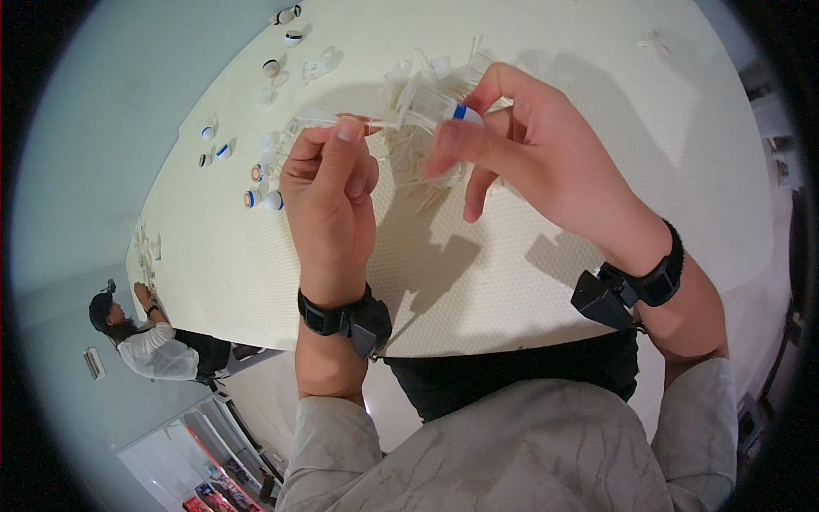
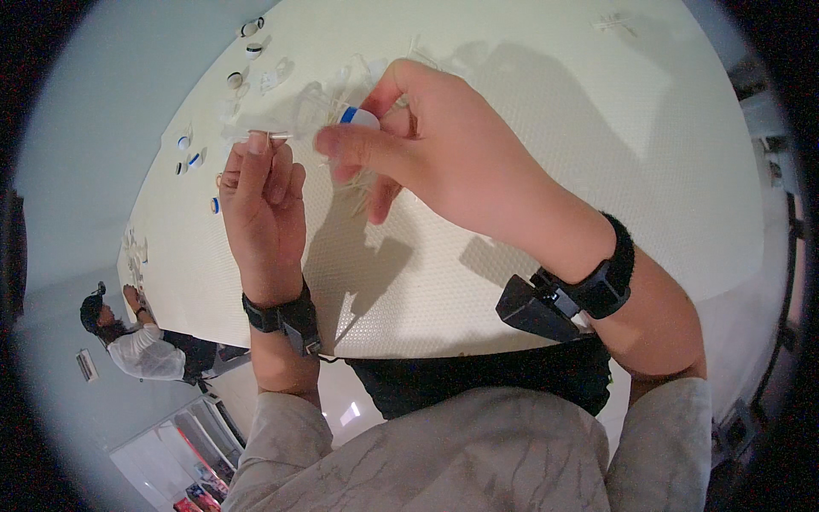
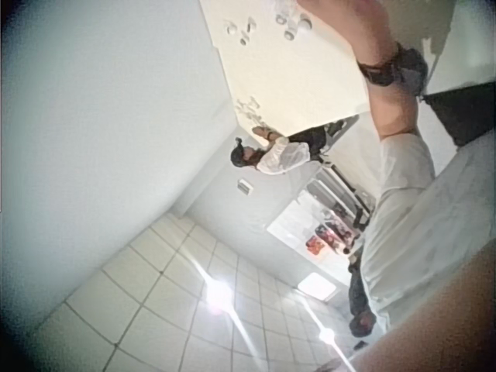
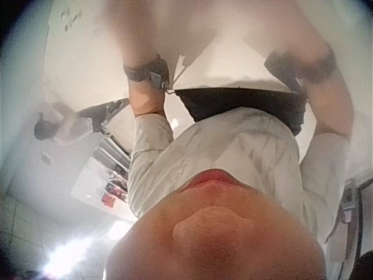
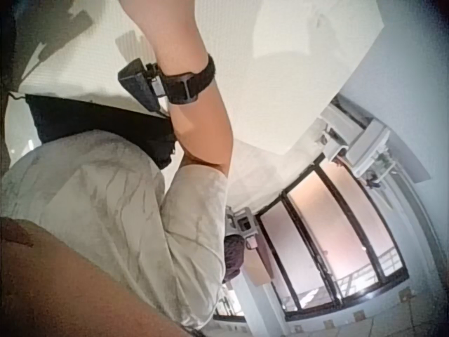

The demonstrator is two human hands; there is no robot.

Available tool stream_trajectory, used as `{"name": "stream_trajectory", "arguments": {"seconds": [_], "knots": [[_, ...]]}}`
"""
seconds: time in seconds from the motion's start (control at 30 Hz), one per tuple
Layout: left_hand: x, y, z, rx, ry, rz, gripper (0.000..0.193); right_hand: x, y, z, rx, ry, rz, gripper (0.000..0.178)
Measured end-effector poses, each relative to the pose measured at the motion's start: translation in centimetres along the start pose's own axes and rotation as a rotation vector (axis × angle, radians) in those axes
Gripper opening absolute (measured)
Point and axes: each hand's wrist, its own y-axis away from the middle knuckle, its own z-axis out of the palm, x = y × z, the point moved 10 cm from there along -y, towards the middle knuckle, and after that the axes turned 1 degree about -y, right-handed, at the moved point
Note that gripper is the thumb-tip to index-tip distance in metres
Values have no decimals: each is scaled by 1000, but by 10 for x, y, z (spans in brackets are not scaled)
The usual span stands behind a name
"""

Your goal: Assembling shuttlecocks by inserting feathers into a base.

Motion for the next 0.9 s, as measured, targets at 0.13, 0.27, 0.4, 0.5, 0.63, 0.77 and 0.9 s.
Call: {"name": "stream_trajectory", "arguments": {"seconds": [0.13, 0.27, 0.4, 0.5, 0.63, 0.77, 0.9], "knots": [[3, 0, 1, 3, -43, 0, 14, 20, -1, 5, -4, -216, 170, 47], [7, -1, -3, 36, -88, 33, 14, 25, -3, 7, 3, -248, 194, 47], [6, 1, 0, -37, -83, 46, 14, 4, -2, 6, -16, -28, 66, 27], [13, 4, 2, -2, -126, 74, 13, 4, 0, 3, -4, -49, 74, 22], [1, 4, 2, 2, -60, 18, 7, 15, -3, 0, -2, -102, 122, 30], [3, 6, 4, -10, -115, -14, 8, 15, -2, 1, -39, -167, 190, 37], [12, 5, 12, -40, -143, 0, 13, 16, -7, 5, -62, -40, 220, 32]]}}
